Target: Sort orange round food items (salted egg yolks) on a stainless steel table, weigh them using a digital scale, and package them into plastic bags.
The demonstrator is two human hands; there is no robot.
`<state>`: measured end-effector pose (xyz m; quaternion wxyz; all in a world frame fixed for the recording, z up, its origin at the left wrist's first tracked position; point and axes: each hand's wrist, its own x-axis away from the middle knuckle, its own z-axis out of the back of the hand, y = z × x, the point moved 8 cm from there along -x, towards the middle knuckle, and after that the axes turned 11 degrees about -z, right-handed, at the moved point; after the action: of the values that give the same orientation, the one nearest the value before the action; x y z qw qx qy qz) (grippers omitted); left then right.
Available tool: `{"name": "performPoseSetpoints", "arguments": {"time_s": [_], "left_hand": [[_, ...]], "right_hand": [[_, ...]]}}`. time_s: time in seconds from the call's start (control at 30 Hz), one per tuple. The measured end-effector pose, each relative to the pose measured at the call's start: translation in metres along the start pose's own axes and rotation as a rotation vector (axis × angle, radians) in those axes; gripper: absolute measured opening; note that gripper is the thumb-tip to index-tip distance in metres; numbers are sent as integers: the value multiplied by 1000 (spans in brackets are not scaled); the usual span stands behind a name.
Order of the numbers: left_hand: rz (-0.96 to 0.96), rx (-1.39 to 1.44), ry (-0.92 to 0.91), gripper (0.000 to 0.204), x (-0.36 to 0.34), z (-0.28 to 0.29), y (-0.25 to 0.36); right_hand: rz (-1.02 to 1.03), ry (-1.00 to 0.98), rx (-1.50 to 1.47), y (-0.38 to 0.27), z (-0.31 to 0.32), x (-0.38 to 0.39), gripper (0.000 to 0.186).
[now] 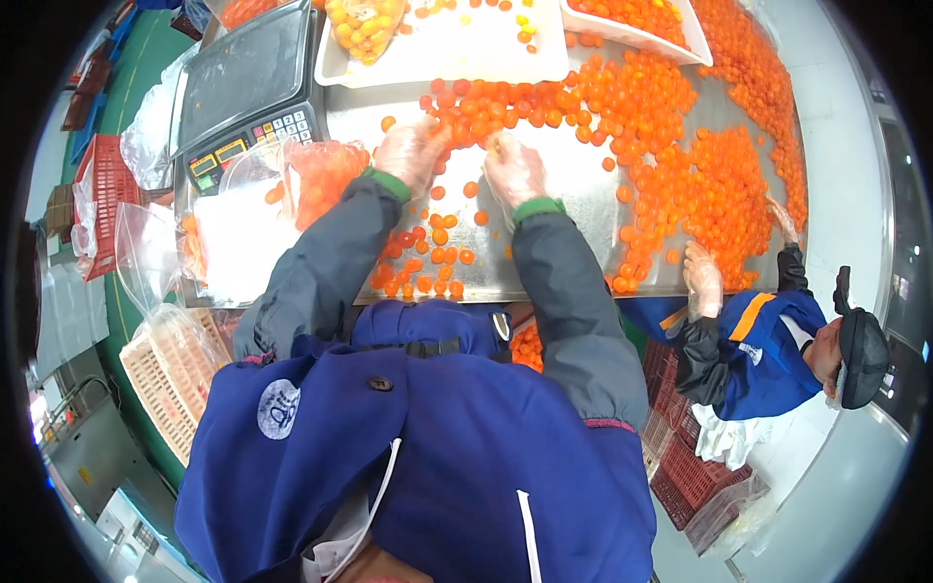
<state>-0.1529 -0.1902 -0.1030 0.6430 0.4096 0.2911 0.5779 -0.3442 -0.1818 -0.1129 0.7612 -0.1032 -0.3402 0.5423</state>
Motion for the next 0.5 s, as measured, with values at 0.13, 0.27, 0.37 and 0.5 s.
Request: {"name": "performPoseSetpoints", "arguments": {"time_s": [0.13,0.27,0.37,0.5], "left_hand": [[-91,-570,-177,21,-26,-32,-13],[-181,-432,-284,25,5,-29,-13],[-182,-315,-233,30,22,-15,-12],[187,467,-33,14,16,-27,-51]], "right_hand": [[366,173,95,-45,-33,-25,16],[423,48,47,-25,-57,-1,18],[68,-179,-254,-6,-23,19,11],[-159,-63,-548,45,4,-26,10]]}}
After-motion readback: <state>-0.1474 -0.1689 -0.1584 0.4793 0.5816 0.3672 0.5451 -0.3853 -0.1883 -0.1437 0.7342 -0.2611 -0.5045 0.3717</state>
